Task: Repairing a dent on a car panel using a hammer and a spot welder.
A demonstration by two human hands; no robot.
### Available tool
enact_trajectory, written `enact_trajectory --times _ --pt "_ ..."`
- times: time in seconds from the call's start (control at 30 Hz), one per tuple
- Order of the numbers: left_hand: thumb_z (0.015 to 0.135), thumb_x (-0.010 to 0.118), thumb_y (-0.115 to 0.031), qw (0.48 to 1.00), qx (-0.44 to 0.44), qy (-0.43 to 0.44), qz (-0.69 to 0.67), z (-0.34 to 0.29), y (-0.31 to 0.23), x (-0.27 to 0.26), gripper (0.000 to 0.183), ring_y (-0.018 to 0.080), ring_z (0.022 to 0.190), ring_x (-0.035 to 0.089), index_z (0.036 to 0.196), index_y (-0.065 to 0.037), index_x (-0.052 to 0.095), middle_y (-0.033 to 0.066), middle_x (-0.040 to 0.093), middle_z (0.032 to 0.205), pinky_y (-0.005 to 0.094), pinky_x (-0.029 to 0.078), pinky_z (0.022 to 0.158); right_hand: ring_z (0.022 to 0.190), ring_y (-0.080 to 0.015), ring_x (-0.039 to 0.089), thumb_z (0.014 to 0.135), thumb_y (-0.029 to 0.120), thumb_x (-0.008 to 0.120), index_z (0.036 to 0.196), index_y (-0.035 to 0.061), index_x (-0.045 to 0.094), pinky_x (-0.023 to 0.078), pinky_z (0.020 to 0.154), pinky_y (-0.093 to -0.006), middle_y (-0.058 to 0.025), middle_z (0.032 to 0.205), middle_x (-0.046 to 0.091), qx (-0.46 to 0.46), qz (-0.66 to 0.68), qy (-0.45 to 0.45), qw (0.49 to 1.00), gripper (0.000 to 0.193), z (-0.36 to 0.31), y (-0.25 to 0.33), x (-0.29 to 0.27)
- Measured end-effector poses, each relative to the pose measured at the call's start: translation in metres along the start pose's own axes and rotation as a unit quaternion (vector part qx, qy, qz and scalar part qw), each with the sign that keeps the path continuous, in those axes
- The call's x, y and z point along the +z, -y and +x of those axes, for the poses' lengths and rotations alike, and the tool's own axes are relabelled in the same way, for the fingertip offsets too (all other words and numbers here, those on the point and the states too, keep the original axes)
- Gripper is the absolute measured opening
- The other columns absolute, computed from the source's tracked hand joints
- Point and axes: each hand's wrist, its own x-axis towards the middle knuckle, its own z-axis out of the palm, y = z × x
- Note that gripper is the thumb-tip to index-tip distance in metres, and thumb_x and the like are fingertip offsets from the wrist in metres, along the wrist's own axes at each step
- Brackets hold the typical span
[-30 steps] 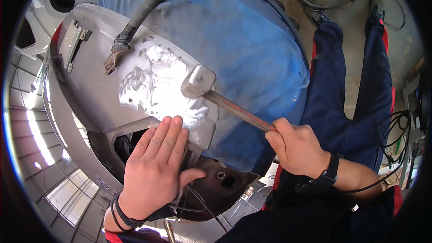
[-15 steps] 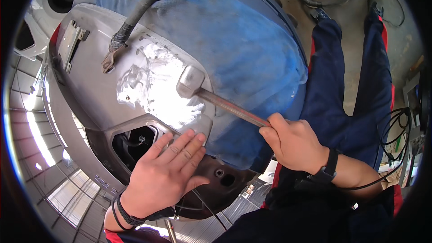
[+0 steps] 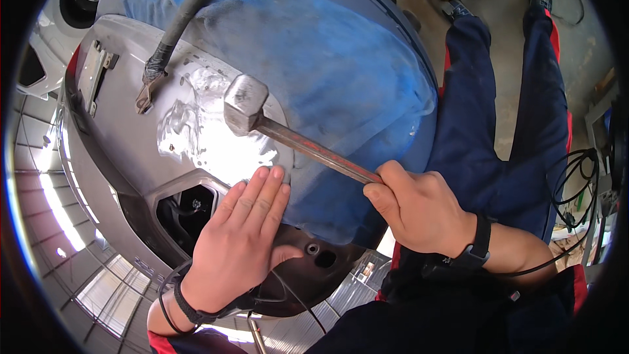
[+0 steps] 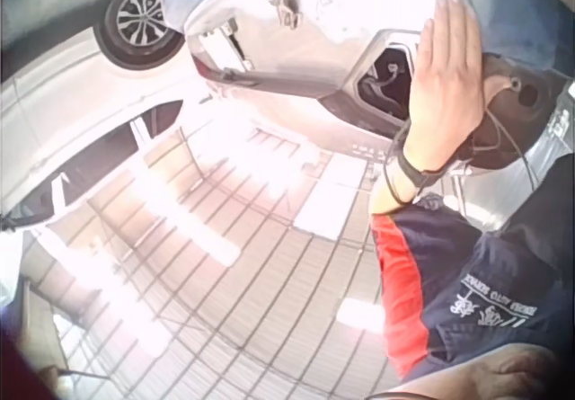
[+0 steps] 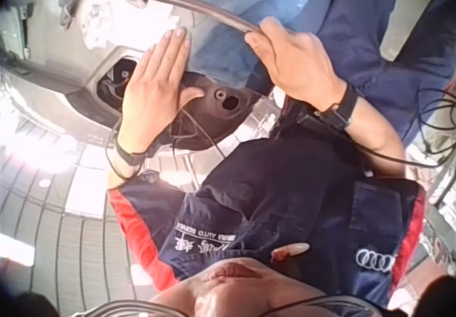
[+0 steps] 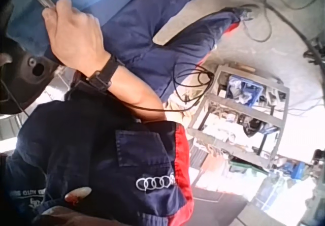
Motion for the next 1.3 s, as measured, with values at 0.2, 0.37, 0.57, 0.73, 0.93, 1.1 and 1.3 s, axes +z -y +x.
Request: enact_trajectory --times 0.2,0.37,0.57,0.73,0.93,1.1,1.3 --pt "0.073 0.062 -0.057 1.000 -0.005 0.008 0.020 0.016 -0.003 -0.001 0.090 0.0353 0.138 0.033 0.133 0.008 0.044 0.0220 0.036 0.146 0.0438 0.028 0.111 0.050 -0.0356 0.057 0.095 0.027 0.055 0.080 0.0042 0.044 0.043 0.044 -0.0428 -0.0134 0.060 0.058 -0.012 -0.001 -0.003 1.000 0.029 0.002 -0.005 -0.005" --pt "0.074 0.061 -0.058 0.998 -0.050 0.031 0.020 -0.015 -0.023 0.000 0.091 0.0368 0.137 0.033 0.134 0.009 0.042 0.0232 0.036 0.146 0.0446 0.029 0.110 0.050 -0.0361 0.056 0.096 0.029 0.052 0.081 0.0043 0.044 0.043 0.044 -0.0441 -0.0137 0.058 0.057 -0.005 0.003 -0.002 1.000 0.030 -0.003 -0.010 -0.016" --pt "0.075 0.059 -0.060 0.998 -0.039 0.014 0.037 0.001 -0.021 0.001 0.093 0.0373 0.137 0.034 0.134 0.010 0.042 0.0246 0.036 0.145 0.0455 0.030 0.109 0.050 -0.0360 0.057 0.097 0.030 0.051 0.082 0.0043 0.045 0.043 0.044 -0.0439 -0.0135 0.058 0.057 0.000 0.000 -0.004 1.000 0.031 -0.008 -0.010 -0.025" --pt "0.077 0.056 -0.064 0.997 -0.053 -0.024 0.047 0.029 -0.011 -0.001 0.094 0.0374 0.136 0.034 0.133 0.010 0.042 0.0247 0.036 0.146 0.0455 0.031 0.109 0.051 -0.0361 0.057 0.097 0.030 0.052 0.082 0.0042 0.045 0.043 0.044 -0.0439 -0.0136 0.059 0.057 0.001 -0.001 -0.004 1.000 0.031 -0.014 -0.010 -0.041" --pt "0.077 0.055 -0.064 0.998 -0.049 -0.010 0.042 0.015 -0.018 -0.004 0.092 0.0367 0.137 0.033 0.132 0.009 0.044 0.0236 0.038 0.145 0.0450 0.031 0.109 0.051 -0.0367 0.057 0.097 0.029 0.052 0.082 0.0039 0.045 0.043 0.045 -0.0442 -0.0140 0.059 0.057 0.005 0.003 -0.015 1.000 0.030 -0.016 -0.014 -0.044" --pt "0.078 0.056 -0.063 0.998 -0.048 0.018 0.033 -0.006 -0.029 -0.007 0.090 0.0366 0.135 0.036 0.132 0.009 0.046 0.0242 0.041 0.142 0.0446 0.031 0.110 0.048 -0.0349 0.054 0.097 0.024 0.052 0.080 0.0036 0.045 0.040 0.043 -0.0415 -0.0146 0.057 0.052 -0.020 0.005 -0.023 1.000 0.027 -0.013 -0.012 -0.039" --pt "0.077 0.057 -0.062 0.998 -0.047 0.014 0.028 -0.008 -0.027 -0.006 0.090 0.0365 0.135 0.037 0.131 0.009 0.046 0.0239 0.041 0.142 0.0453 0.031 0.109 0.050 -0.0355 0.055 0.096 0.023 0.054 0.081 0.0032 0.045 0.041 0.045 -0.0418 -0.0153 0.059 0.054 -0.004 -0.015 -0.001 1.000 0.026 -0.018 -0.013 -0.039"
